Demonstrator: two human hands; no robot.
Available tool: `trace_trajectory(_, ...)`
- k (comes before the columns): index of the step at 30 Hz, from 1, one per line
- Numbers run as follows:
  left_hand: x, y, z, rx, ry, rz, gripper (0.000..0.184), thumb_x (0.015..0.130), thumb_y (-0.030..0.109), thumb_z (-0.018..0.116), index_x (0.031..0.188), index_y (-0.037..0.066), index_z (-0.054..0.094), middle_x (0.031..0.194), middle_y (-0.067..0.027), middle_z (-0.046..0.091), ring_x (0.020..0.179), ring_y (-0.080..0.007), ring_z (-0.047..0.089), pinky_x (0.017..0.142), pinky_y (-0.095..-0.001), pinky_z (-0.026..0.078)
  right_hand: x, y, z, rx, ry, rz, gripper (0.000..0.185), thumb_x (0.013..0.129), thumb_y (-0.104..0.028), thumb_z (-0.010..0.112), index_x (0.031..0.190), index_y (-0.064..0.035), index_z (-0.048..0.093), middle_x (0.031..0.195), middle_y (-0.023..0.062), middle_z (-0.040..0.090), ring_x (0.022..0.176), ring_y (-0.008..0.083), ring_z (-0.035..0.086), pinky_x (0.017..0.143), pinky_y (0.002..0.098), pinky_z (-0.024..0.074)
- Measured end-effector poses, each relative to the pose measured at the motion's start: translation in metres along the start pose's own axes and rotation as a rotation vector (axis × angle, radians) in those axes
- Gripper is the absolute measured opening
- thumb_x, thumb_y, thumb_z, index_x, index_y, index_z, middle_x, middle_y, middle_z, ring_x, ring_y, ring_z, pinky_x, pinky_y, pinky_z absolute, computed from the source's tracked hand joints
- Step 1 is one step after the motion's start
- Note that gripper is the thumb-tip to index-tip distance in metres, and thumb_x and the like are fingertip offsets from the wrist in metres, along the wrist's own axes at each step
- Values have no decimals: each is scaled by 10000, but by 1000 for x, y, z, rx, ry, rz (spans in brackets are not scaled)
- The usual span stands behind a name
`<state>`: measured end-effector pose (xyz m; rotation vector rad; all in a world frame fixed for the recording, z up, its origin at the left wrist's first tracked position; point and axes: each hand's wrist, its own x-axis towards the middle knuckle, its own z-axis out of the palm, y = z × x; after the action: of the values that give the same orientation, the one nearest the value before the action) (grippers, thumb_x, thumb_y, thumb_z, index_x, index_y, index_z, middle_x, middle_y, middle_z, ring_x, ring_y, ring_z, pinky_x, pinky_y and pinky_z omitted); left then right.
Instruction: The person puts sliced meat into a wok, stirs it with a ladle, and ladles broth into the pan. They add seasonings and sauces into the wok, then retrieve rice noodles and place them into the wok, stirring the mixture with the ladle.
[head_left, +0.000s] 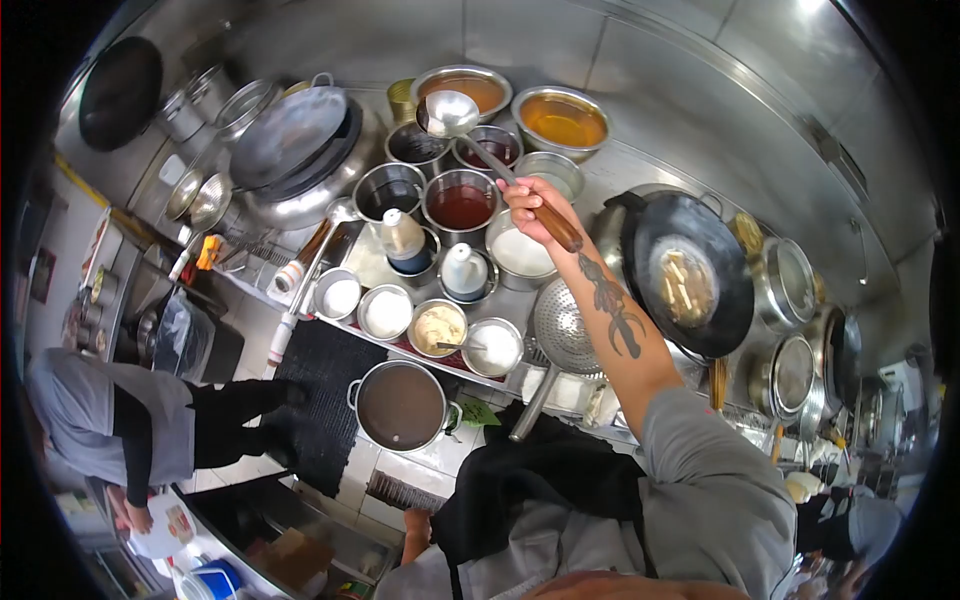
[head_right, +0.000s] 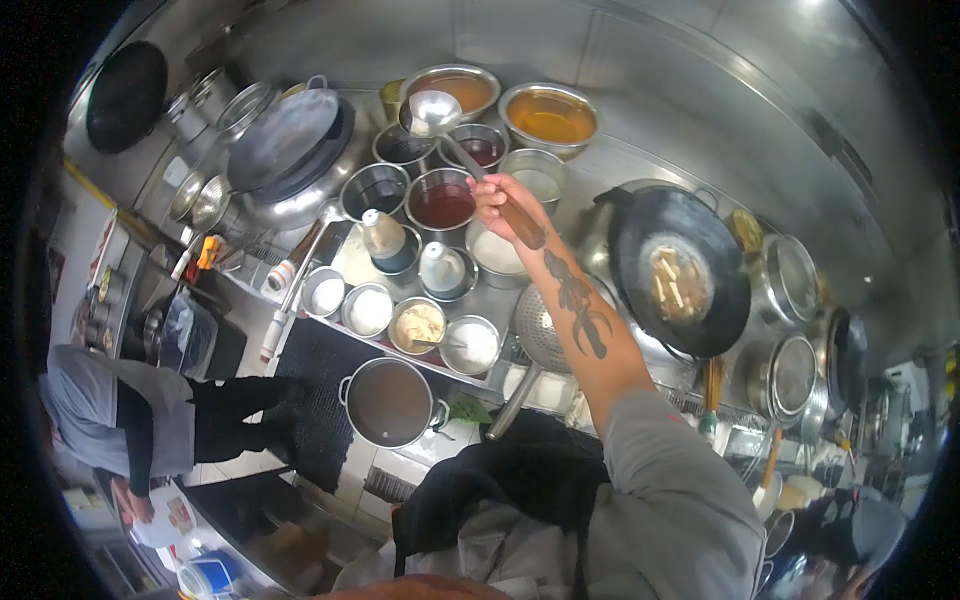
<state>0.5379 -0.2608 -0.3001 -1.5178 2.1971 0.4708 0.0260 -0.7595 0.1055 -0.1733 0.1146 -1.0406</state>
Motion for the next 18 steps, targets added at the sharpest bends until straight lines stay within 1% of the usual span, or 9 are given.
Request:
trace_trajectory(3, 26, -9, -6, 75, -269, 18, 148, 792, 256, 632, 785, 183, 761, 758, -58, 712, 765, -258, 707, 667, -388, 536, -76, -5, 26, -44, -25, -100, 337, 967, -136, 439, 1220, 83, 476, 761, -8, 508, 511, 60, 502, 463, 244, 393)
trace_trajectory(4, 35, -5, -13, 69, -23, 45, 147, 796, 247, 625, 780, 181, 755, 750, -66, 708, 743, -256, 704, 647, -389, 533, -107, -6, 35, -77, -10, -134, 341, 968, -139, 439, 1227, 81, 475, 759, -7, 504, 509, 58, 495, 458, 238, 390)
trace_trajectory(7, 53, -2, -23, 42, 11, 100, 145, 805, 233, 616, 761, 175, 741, 731, -62, 698, 711, -240, 691, 614, -379, 518, -209, -6, 53, -265, 119, -270, 334, 968, -140, 448, 1236, 54, 489, 745, -7, 489, 488, 61, 459, 426, 225, 371)
trace_trajectory(9, 66, 1, -28, 31, -51, 138, 147, 812, 223, 609, 748, 170, 731, 718, -60, 691, 689, -230, 682, 591, -372, 508, -281, 7, 68, -627, 445, -409, 341, 937, -107, 512, 1263, -7, 515, 718, -5, 476, 437, 74, 430, 398, 229, 361)
trace_trajectory(11, 77, 7, -31, 2, -97, 171, 152, 818, 214, 602, 736, 165, 721, 705, -58, 685, 667, -219, 674, 569, -366, 498, -342, 25, 65, -1100, 815, -493, 349, 901, -58, 543, 1247, -10, 521, 707, -3, 498, 440, 73, 460, 407, 216, 374)
trace_trajectory(13, 84, 18, -32, -23, -141, 195, 160, 825, 204, 596, 723, 161, 711, 692, -56, 678, 646, -209, 665, 547, -359, 487, -404, 35, 28, -1626, 1080, -536, 359, 863, -26, 565, 1219, -5, 526, 709, 65, 546, 500, 144, 542, 472, 281, 433)
trace_trajectory(14, 88, 25, -31, -43, -164, 205, 164, 828, 199, 592, 717, 159, 706, 685, -55, 675, 635, -203, 661, 536, -355, 482, -436, 36, 9, -2043, 1258, -560, 366, 833, -16, 583, 1194, -3, 525, 728, 151, 566, 597, 226, 590, 571, 359, 470)
trace_trajectory(15, 88, 33, -31, -69, -185, 204, 169, 831, 194, 589, 711, 156, 701, 679, -54, 671, 624, -198, 657, 525, -352, 477, -462, 34, 6, -2077, 1378, -439, 373, 810, -30, 603, 1174, -3, 522, 785, 215, 578, 706, 301, 619, 671, 413, 478)
trace_trajectory(18, 87, 60, -34, -170, -251, 173, 186, 841, 180, 579, 692, 150, 687, 659, -51, 661, 591, -183, 644, 492, -342, 462, -517, 18, -5, -2073, 1369, -294, 353, 801, -46, 607, 1140, 14, 528, 841, 271, 610, 817, 411, 632, 737, 445, 484)
